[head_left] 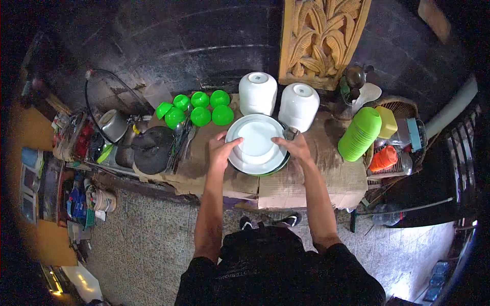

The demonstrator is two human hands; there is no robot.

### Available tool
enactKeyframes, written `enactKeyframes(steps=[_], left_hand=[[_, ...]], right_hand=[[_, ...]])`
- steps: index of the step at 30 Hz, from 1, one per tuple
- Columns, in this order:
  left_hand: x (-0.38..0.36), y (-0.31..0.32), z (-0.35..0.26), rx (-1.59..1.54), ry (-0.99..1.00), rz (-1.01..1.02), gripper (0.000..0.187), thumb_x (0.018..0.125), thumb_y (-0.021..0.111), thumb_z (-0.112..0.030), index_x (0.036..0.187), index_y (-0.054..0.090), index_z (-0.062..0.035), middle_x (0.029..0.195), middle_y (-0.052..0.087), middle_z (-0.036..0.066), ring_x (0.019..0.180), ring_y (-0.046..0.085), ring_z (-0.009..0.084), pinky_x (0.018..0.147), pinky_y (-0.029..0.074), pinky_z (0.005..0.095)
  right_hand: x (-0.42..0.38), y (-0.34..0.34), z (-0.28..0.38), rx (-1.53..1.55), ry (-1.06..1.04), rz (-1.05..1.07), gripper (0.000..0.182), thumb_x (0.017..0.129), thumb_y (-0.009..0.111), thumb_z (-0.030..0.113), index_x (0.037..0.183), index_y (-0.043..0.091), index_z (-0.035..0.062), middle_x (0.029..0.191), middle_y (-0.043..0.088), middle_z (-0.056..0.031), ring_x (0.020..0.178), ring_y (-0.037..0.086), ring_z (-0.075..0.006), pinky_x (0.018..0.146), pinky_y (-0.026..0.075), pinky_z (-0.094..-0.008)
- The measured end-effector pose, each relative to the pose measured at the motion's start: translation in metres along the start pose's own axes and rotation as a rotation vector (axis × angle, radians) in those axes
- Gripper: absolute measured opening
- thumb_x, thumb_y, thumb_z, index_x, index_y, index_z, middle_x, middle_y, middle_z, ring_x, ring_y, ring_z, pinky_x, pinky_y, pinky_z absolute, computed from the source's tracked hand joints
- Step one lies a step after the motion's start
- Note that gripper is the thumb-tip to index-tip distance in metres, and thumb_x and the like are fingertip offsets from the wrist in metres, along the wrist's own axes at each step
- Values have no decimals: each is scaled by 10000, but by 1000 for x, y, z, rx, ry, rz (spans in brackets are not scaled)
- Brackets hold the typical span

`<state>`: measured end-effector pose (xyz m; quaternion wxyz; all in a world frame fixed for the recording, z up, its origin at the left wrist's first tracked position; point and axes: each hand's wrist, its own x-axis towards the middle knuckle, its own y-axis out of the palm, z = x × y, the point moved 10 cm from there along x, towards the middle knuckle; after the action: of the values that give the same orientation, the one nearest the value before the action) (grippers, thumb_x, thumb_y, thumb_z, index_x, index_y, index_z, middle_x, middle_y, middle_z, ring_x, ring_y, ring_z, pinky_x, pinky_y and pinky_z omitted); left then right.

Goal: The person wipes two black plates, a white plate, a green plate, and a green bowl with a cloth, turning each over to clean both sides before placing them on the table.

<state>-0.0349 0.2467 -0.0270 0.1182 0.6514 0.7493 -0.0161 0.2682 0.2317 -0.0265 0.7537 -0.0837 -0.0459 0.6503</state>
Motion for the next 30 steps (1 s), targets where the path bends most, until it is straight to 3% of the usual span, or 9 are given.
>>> enactKeyframes(steps=[5, 11, 13, 19, 23, 25, 27, 29, 30], left_hand=[[4, 21, 22, 61, -46, 57, 776, 657, 950, -64, 1306, 567, 119, 1099, 739, 211, 963, 720, 245, 859, 571, 362], [-1, 24, 26, 205, -33, 15, 784, 679, 954, -149, 1306, 576, 132, 1104, 738, 218, 964, 722, 248, 857, 575, 365], [7, 22, 34, 294, 72, -7, 670, 717, 930, -158, 1262, 635, 98, 1128, 736, 198, 962, 726, 262, 858, 574, 389], [-35, 31, -7, 486, 291, -53, 663, 716, 904, -251, 1216, 665, 113, 1019, 755, 249, 919, 748, 284, 841, 584, 398], [-34, 37, 4, 705, 284, -33, 693, 773, 841, -374, 1238, 655, 106, 1150, 682, 312, 1085, 669, 410, 972, 526, 478], [-36, 41, 8, 748, 258, -1, 706, 797, 804, -414, 1268, 646, 87, 1221, 622, 332, 1193, 580, 454, 1059, 456, 510], [-37, 40, 6, 727, 280, 21, 702, 802, 798, -414, 1294, 641, 61, 1257, 614, 326, 1235, 551, 458, 1090, 427, 516], [-35, 37, 4, 730, 283, 39, 714, 806, 794, -415, 1318, 626, 53, 1258, 617, 319, 1244, 547, 461, 1096, 421, 521], [-35, 35, 4, 738, 282, 51, 727, 810, 790, -417, 1342, 612, 45, 1259, 621, 312, 1254, 543, 465, 1102, 416, 525]], right_hand=[[-14, -21, -12, -63, 109, -15, 872, 632, 953, 472, 1276, 656, -35, 1127, 742, -152, 1027, 703, -235, 965, 540, -364], [-31, -33, -9, -370, 106, -221, 943, 647, 930, 549, 1281, 629, -81, 1130, 736, -255, 1060, 728, -343, 937, 567, -424], [-30, -33, -21, -443, 128, -269, 1011, 660, 909, 591, 1286, 575, -129, 1149, 705, -313, 1097, 705, -403, 953, 564, -447], [-62, -34, 18, -712, 65, -464, 975, 711, 881, 568, 1273, 516, -141, 1203, 655, -361, 1137, 671, -444, 968, 551, -464], [-74, -42, 39, -692, -25, -513, 916, 732, 885, 522, 1254, 528, -142, 1193, 657, -354, 1106, 676, -449, 963, 546, -476], [-78, -46, 37, -437, -28, -514, 859, 727, 897, 498, 1228, 562, -114, 1159, 677, -329, 1090, 676, -455, 948, 546, -490], [-86, -44, 28, -349, -10, -481, 734, 789, 881, 434, 1209, 593, -95, 1118, 712, -251, 1041, 698, -390, 934, 547, -455], [-93, -36, 12, 138, -73, -423, 579, 885, 826, 342, 1224, 608, -75, 1100, 727, -168, 1008, 699, -286, 918, 545, -397], [-108, -29, 18, 223, 73, -355, 455, 951, 769, 251, 1251, 607, -49, 1101, 719, -108, 960, 673, -191, 874, 541, -337]])
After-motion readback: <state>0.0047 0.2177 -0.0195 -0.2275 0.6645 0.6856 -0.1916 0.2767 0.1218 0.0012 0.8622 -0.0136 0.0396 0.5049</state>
